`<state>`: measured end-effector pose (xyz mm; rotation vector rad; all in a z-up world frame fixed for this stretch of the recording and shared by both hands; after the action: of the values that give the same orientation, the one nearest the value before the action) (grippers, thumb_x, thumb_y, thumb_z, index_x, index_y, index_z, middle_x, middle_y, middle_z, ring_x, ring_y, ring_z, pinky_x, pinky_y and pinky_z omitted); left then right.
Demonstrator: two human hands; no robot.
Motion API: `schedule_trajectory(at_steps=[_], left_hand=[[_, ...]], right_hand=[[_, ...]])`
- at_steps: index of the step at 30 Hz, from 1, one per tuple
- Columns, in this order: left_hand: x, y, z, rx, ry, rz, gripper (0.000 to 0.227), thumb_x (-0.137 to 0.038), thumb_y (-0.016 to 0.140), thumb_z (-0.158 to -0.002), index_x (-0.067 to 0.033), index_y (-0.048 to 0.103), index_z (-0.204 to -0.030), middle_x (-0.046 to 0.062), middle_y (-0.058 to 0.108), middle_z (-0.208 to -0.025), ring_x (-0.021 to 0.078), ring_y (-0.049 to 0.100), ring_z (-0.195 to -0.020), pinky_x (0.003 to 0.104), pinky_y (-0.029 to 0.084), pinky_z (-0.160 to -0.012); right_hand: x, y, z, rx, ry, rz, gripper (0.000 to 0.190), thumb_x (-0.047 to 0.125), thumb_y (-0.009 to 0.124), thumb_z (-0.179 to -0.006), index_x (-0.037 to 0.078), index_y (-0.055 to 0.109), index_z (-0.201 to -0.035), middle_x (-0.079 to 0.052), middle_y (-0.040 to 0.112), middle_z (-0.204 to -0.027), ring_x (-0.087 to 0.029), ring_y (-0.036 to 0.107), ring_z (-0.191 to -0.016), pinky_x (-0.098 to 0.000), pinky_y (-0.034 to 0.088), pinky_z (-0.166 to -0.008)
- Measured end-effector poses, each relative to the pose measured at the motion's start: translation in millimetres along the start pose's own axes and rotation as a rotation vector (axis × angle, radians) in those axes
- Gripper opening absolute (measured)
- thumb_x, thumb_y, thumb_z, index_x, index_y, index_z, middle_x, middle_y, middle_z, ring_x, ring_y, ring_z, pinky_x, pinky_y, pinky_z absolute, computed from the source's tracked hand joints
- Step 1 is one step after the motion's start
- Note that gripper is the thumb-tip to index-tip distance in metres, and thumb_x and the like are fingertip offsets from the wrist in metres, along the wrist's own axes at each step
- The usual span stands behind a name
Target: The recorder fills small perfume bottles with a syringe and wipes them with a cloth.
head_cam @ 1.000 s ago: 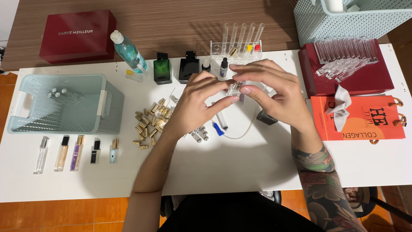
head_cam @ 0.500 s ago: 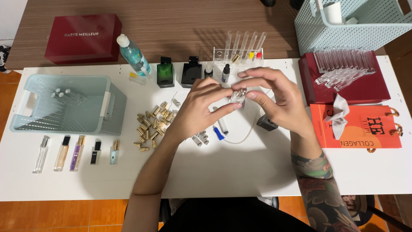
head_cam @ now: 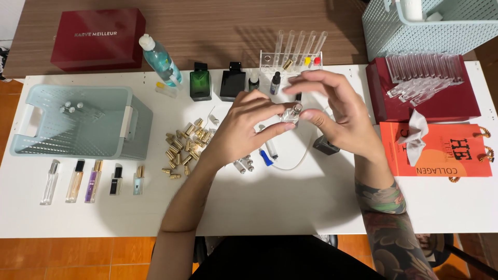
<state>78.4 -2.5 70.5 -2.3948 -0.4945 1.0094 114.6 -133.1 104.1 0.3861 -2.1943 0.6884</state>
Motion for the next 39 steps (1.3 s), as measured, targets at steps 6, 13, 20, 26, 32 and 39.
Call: schedule_trajectory(at_steps=[6, 13, 20, 26, 32, 39], left_hand=[[-8, 0, 1, -0.009, 0.015, 0.002, 0.026, -0.027, 0.081, -0.093, -0.007, 0.073, -0.108, 0.002, 0.07, -0.093, 0.0185, 0.061, -0.094, 0.036, 0.044, -0.094], [-10, -2, 1, -0.017, -0.007, 0.051, 0.028, -0.026, 0.08, -0.094, -0.006, 0.071, -0.112, 0.002, 0.07, -0.097, 0.0194, 0.062, -0.098, 0.037, 0.045, -0.097], [-6, -9, 2, -0.048, 0.001, 0.094, 0.029, -0.02, 0.075, -0.099, -0.0008, 0.067, -0.119, 0.008, 0.07, -0.106, 0.0244, 0.063, -0.105, 0.037, 0.047, -0.096], [39, -23, 23, -0.299, -0.213, 0.381, 0.024, -0.019, 0.065, -0.107, -0.0005, 0.058, -0.092, 0.005, 0.055, -0.08, 0.0155, 0.048, -0.073, 0.029, 0.038, -0.067], [69, -59, 44, -0.659, -0.222, 0.696, 0.063, -0.031, 0.045, -0.115, -0.0086, 0.031, -0.057, 0.0, 0.033, -0.052, 0.0103, 0.027, -0.048, 0.029, 0.02, -0.051], [66, -78, 49, -0.749, -0.119, 0.782, 0.061, -0.033, 0.042, -0.115, -0.0107, 0.03, -0.059, 0.001, 0.029, -0.053, 0.0113, 0.024, -0.045, 0.028, 0.019, -0.048]], right_hand=[[-31, 3, 20, -0.018, 0.003, -0.184, 0.041, -0.005, 0.069, -0.103, 0.002, 0.045, -0.136, -0.014, 0.067, -0.117, -0.02, 0.069, -0.115, -0.0349, 0.057, -0.104], [-20, 4, 13, -0.065, -0.018, -0.257, 0.051, 0.001, 0.071, -0.1, 0.005, 0.038, -0.138, -0.01, 0.063, -0.116, -0.02, 0.064, -0.113, -0.0366, 0.054, -0.105], [-26, 21, 9, 0.1, 0.027, -0.145, 0.021, 0.012, 0.059, -0.107, 0.001, 0.062, -0.125, -0.019, 0.059, -0.138, -0.026, 0.057, -0.132, -0.0399, 0.048, -0.113], [-53, 7, 12, -0.086, 0.079, -0.59, 0.016, 0.015, 0.062, -0.113, 0.008, 0.051, -0.123, -0.015, 0.062, -0.114, -0.023, 0.064, -0.107, -0.0392, 0.053, -0.099], [-79, 0, 19, -0.127, 0.178, -0.93, 0.025, 0.031, 0.05, -0.119, 0.007, 0.049, -0.126, -0.006, 0.051, -0.094, -0.015, 0.052, -0.076, -0.0316, 0.045, -0.074], [-57, -8, 10, -0.108, 0.065, -0.591, 0.055, 0.041, 0.049, -0.116, 0.013, 0.034, -0.161, -0.002, 0.046, -0.093, -0.014, 0.045, -0.084, -0.0309, 0.041, -0.077]])
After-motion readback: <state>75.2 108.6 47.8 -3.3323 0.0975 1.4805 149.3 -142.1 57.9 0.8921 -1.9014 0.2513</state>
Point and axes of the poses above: each hand's wrist, its own z-axis away from the middle knuckle, its own y-axis out of the palm, x = y × z, the point moved 10 cm from there along -z, towards the middle knuckle
